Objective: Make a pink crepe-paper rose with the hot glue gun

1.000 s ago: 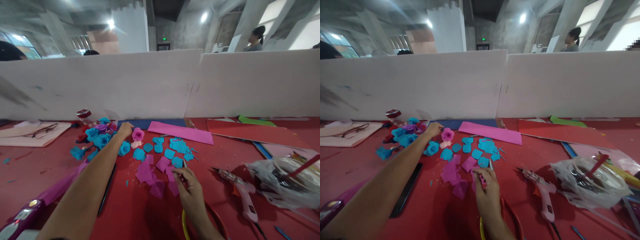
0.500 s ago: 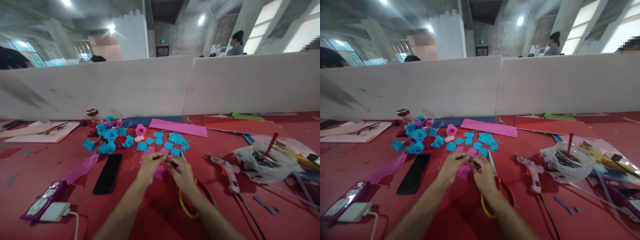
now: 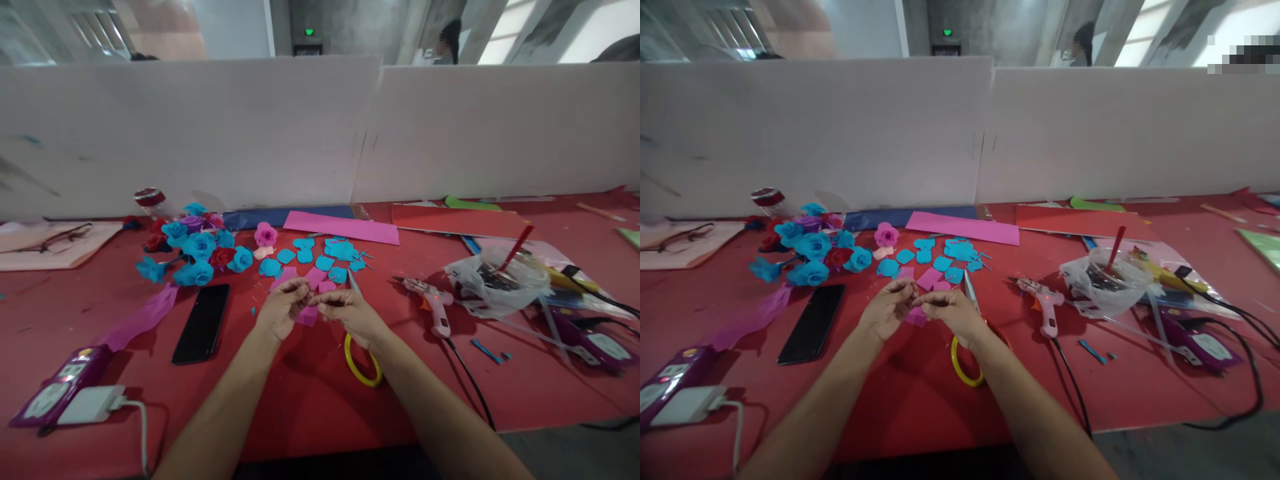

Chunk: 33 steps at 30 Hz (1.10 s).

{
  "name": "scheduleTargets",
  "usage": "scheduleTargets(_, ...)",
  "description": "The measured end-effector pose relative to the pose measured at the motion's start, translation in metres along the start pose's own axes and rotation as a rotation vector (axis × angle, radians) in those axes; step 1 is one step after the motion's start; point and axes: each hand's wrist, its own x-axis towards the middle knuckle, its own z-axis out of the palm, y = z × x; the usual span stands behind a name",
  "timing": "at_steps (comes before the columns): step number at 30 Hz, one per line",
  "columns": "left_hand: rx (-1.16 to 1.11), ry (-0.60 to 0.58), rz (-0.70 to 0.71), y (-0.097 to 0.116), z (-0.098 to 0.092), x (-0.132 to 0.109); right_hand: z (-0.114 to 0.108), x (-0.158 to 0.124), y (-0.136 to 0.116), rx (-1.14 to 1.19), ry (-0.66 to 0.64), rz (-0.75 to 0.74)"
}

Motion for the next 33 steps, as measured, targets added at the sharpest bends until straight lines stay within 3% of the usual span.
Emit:
scheduleTargets(13,0.074,0.224,0.159,-0.005,0.014,-0.007,0.013,0.001,0.003,0.005,0.19,-0.011)
scheduleTargets(20,0.123,0.189,0.041,0.004,0.016,-0.009,0.018,0.0,0.003,-0.088,0.253,-0.018)
scheduleTargets(28,0.087,0.257,0.187,-0.009,0.014,-0.008,0.017,0.002,0.009,-0.103,0.238,-0.039)
scheduleTargets(33,0.023,0.265,0.128,-0.008,0.011,-0.006,0.015,0.003,0.009,-0.191,0.242,-0.051)
